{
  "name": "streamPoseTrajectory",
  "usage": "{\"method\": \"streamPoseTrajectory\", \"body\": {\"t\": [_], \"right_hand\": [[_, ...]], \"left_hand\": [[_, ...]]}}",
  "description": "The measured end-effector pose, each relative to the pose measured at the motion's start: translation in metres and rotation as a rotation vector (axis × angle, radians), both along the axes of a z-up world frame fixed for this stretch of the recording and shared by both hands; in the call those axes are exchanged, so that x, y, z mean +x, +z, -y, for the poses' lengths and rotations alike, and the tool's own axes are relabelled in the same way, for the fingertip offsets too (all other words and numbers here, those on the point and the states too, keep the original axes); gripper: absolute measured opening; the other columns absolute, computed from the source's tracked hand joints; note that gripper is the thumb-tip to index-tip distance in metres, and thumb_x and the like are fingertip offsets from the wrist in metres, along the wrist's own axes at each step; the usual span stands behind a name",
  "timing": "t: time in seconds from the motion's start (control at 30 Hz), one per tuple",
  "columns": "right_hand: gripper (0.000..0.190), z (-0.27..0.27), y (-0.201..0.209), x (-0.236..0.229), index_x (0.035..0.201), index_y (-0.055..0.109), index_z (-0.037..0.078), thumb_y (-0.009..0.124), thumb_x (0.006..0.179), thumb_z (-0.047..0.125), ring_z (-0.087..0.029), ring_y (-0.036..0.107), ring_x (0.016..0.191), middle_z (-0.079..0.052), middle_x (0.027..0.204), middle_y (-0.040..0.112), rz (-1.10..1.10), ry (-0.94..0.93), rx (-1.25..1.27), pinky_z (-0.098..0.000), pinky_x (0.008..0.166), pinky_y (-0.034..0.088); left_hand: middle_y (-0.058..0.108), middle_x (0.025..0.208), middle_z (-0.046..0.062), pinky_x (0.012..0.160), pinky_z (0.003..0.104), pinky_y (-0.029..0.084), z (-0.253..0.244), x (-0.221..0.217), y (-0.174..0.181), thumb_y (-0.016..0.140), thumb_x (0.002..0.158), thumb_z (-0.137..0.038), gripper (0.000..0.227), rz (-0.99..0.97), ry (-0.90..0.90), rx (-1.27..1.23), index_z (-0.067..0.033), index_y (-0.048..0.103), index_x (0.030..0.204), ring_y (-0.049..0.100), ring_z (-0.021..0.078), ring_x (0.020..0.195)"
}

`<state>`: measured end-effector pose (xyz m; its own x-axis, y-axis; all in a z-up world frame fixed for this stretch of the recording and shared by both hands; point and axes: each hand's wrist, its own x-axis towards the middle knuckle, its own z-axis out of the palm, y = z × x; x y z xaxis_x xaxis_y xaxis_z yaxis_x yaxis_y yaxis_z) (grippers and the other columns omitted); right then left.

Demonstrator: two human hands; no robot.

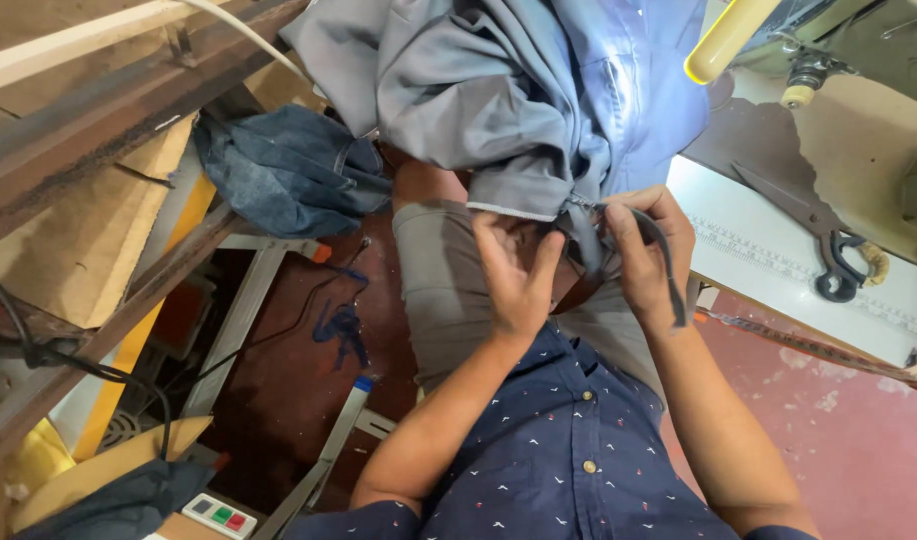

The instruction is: Trimming threads and folding the waistband of a grey garment at a sewing workstation

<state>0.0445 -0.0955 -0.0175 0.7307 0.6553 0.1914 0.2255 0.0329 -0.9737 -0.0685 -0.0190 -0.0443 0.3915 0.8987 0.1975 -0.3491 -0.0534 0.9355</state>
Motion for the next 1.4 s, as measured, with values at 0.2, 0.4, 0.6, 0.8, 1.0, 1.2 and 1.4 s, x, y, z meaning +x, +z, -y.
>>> {"method": "streamPoseTrajectory", "body": {"t": [0.2, 0.4, 0.6, 0.8, 1.0, 1.2, 1.4], "right_hand": [[0.019, -0.010, -0.021, -0.009, 0.097, 0.063, 0.003, 0.069, 0.104, 0.020, -0.007, 0.063, 0.075, -0.008, 0.085, 0.068, -0.358, -0.095, 0.127, -0.0172, 0.069, 0.049], [0.021, -0.016, 0.024, -0.013, 0.105, 0.066, 0.001, 0.063, 0.110, 0.021, -0.012, 0.061, 0.082, -0.010, 0.086, 0.069, -0.099, 0.012, -0.073, -0.0265, 0.081, 0.049], [0.018, -0.025, 0.002, 0.035, 0.100, 0.073, 0.007, 0.071, 0.112, 0.020, -0.017, 0.051, 0.070, -0.009, 0.074, 0.060, 0.268, 0.003, -0.181, -0.0319, 0.072, 0.044], [0.019, -0.036, -0.036, 0.052, 0.098, 0.071, 0.007, 0.070, 0.110, 0.021, -0.015, 0.048, 0.077, -0.006, 0.075, 0.058, 0.219, 0.065, -0.182, -0.0316, 0.077, 0.044], [0.016, -0.041, -0.061, 0.051, 0.097, 0.073, 0.007, 0.075, 0.106, 0.020, -0.018, 0.054, 0.075, -0.009, 0.074, 0.060, 0.212, 0.068, -0.165, -0.0352, 0.075, 0.048], [0.016, -0.029, -0.028, 0.039, 0.099, 0.073, 0.008, 0.074, 0.108, 0.021, -0.016, 0.055, 0.074, -0.007, 0.075, 0.060, 0.211, 0.068, -0.154, -0.0330, 0.074, 0.048], [0.023, -0.024, -0.028, 0.050, 0.097, 0.071, 0.009, 0.071, 0.111, 0.026, -0.015, 0.052, 0.074, -0.005, 0.074, 0.058, 0.177, 0.072, -0.177, -0.0314, 0.074, 0.046]], "left_hand": [[0.060, 0.110, 0.022, 0.100, 0.047, 0.049, 0.009, 0.003, -0.010, 0.077, 0.090, -0.016, 0.046, -0.004, -0.143, 0.123, 0.0059, 0.054, 0.124, 0.062, 0.0341, 0.115], [0.073, 0.089, 0.015, 0.077, 0.043, 0.057, -0.022, 0.016, 0.001, 0.073, 0.093, -0.013, 0.016, -0.162, -0.060, 0.193, -0.0031, 0.069, 0.105, 0.073, 0.0325, 0.092], [0.074, 0.087, 0.016, 0.080, 0.044, 0.058, -0.031, 0.013, 0.008, 0.058, 0.100, -0.007, 0.016, -0.206, -0.218, 0.173, -0.0028, 0.071, 0.107, 0.073, 0.0312, 0.099], [0.071, 0.080, 0.009, 0.076, 0.039, 0.056, -0.036, 0.011, 0.027, 0.057, 0.102, -0.017, 0.016, -0.221, -0.236, 0.107, -0.0075, 0.070, 0.100, 0.066, 0.0142, 0.083], [0.066, 0.076, 0.015, 0.074, 0.041, 0.054, -0.027, 0.001, 0.009, 0.060, 0.102, -0.021, 0.019, -0.287, -0.218, 0.068, -0.0043, 0.068, 0.099, 0.060, 0.0128, 0.079], [0.059, 0.076, -0.004, 0.071, 0.030, 0.050, -0.042, 0.000, 0.035, 0.052, 0.106, -0.021, 0.027, -0.143, -0.363, -0.045, -0.0117, 0.061, 0.083, 0.051, 0.0078, 0.082], [0.068, 0.069, 0.009, 0.069, 0.033, 0.053, -0.045, 0.015, 0.018, 0.062, 0.099, -0.017, 0.019, -0.296, -0.389, 0.039, -0.0081, 0.069, 0.083, 0.057, 0.0085, 0.079]]}}
